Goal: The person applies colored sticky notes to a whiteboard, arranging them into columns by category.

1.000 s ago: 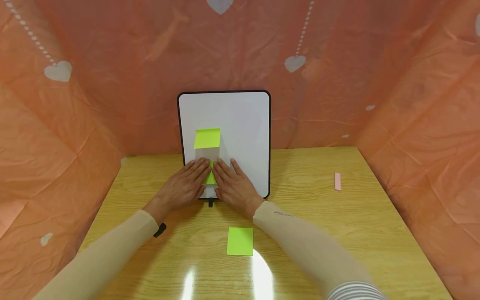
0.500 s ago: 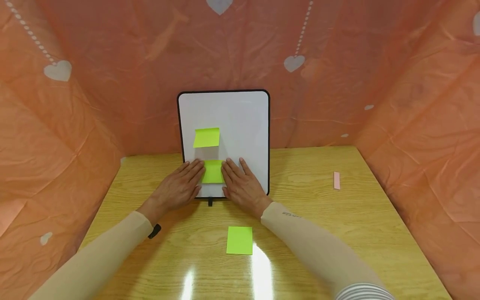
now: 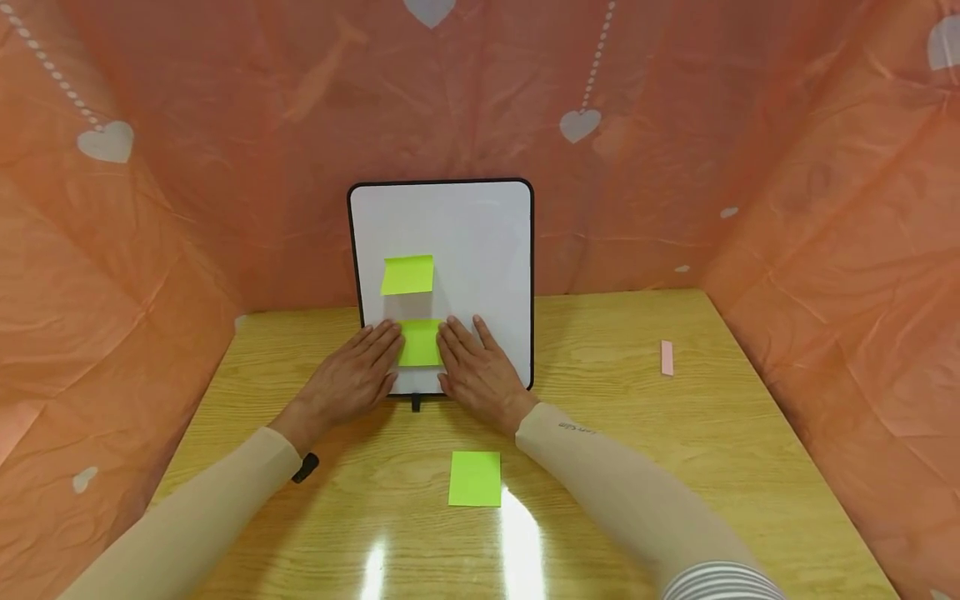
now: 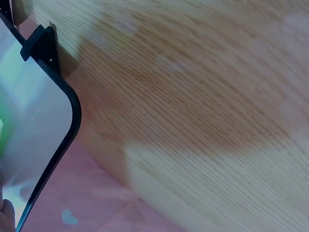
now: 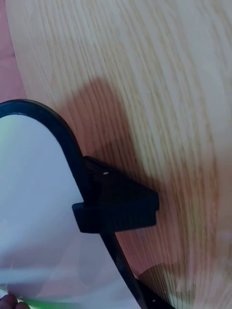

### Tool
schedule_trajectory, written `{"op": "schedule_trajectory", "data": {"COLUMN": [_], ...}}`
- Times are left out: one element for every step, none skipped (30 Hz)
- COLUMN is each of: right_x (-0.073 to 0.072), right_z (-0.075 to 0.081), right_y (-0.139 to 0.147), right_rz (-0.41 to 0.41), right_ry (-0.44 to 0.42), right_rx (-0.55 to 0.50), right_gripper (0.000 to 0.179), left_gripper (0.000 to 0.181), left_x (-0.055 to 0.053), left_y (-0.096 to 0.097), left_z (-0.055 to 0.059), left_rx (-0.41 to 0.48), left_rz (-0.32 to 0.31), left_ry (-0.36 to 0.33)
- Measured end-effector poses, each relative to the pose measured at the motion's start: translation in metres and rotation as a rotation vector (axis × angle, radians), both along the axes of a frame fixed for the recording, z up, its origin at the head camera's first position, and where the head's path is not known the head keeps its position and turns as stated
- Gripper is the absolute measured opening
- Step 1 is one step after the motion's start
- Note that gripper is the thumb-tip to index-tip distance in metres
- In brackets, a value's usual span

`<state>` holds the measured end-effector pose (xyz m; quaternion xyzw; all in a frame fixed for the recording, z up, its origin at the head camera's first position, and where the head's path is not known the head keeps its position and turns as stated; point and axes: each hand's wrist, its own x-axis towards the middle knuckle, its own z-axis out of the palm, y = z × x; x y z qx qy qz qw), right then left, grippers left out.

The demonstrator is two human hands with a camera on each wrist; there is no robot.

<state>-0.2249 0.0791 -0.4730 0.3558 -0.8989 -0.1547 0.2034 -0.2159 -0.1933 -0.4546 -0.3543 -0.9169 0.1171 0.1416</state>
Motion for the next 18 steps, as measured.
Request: {"op": "schedule_trajectory", "data": {"right_x": [0.0,0.001,0.001,0.001,0.001,0.002,0.002,0.002,0.002,0.003,0.003,0.004,0.004,0.005,0.005,0.006,0.006,0.007], "right_z": [0.0,0.0,0.0,0.0,0.0,0.0,0.001,0.001,0.0,0.0,0.0,0.0,0.0,0.0,0.0,0.0,0.0,0.0], "right_y": [0.0,0.0,0.0,0.001,0.001,0.001,0.002,0.003,0.003,0.004,0.006,0.007,0.008,0.009,0.011,0.012,0.013,0.015], "right_rz": [-0.004,-0.006,-0.007,-0.007,-0.004,-0.002,0.003,0.007,0.011,0.015,0.017,0.02,0.022,0.023,0.025,0.027,0.029,0.031], "right_ry": [-0.002,-0.002,-0.004,-0.004,-0.001,0.002,0.005,0.01,0.015,0.021,0.028,0.033,0.038,0.043,0.047,0.05,0.053,0.055], "right_rx": [0.001,0.0,-0.004,-0.01,-0.019,-0.028,-0.04,-0.05,-0.061,-0.07,-0.074,-0.081,-0.085,-0.091,-0.098,-0.106,-0.118,-0.131], "right_gripper": [0.067,0.066,0.066,0.066,0.066,0.066,0.065,0.065,0.064,0.064,0.063,0.062,0.062,0.062,0.061,0.06,0.06,0.059], "left_gripper": [0.06,0.059,0.059,0.059,0.059,0.059,0.059,0.058,0.058,0.058,0.057,0.057,0.056,0.056,0.056,0.056,0.056,0.056], "left_x": [0.0,0.0,0.0,0.0,0.0,0.0,0.001,0.001,0.002,0.003,0.004,0.006,0.007,0.008,0.009,0.011,0.012,0.013], "left_y": [0.0,0.001,0.001,0.002,0.002,0.002,0.003,0.003,0.003,0.003,0.003,0.003,0.003,0.004,0.004,0.005,0.006,0.007], "left_z": [0.0,0.0,0.0,0.0,-0.001,-0.001,-0.001,-0.001,-0.001,-0.001,-0.002,-0.002,-0.002,-0.002,-0.003,-0.003,-0.004,-0.004], "left_rx": [0.001,0.002,0.005,0.009,0.011,0.015,0.02,0.027,0.035,0.041,0.048,0.057,0.07,0.082,0.096,0.109,0.128,0.146], "left_rz": [-0.001,-0.001,-0.003,-0.004,-0.003,-0.003,-0.002,-0.003,-0.002,-0.002,-0.003,-0.003,-0.004,-0.006,-0.007,-0.01,-0.015,-0.021], "left_ry": [0.003,0.006,0.011,0.015,0.017,0.017,0.015,0.015,0.014,0.012,0.011,0.012,0.013,0.017,0.019,0.022,0.025,0.031]}}
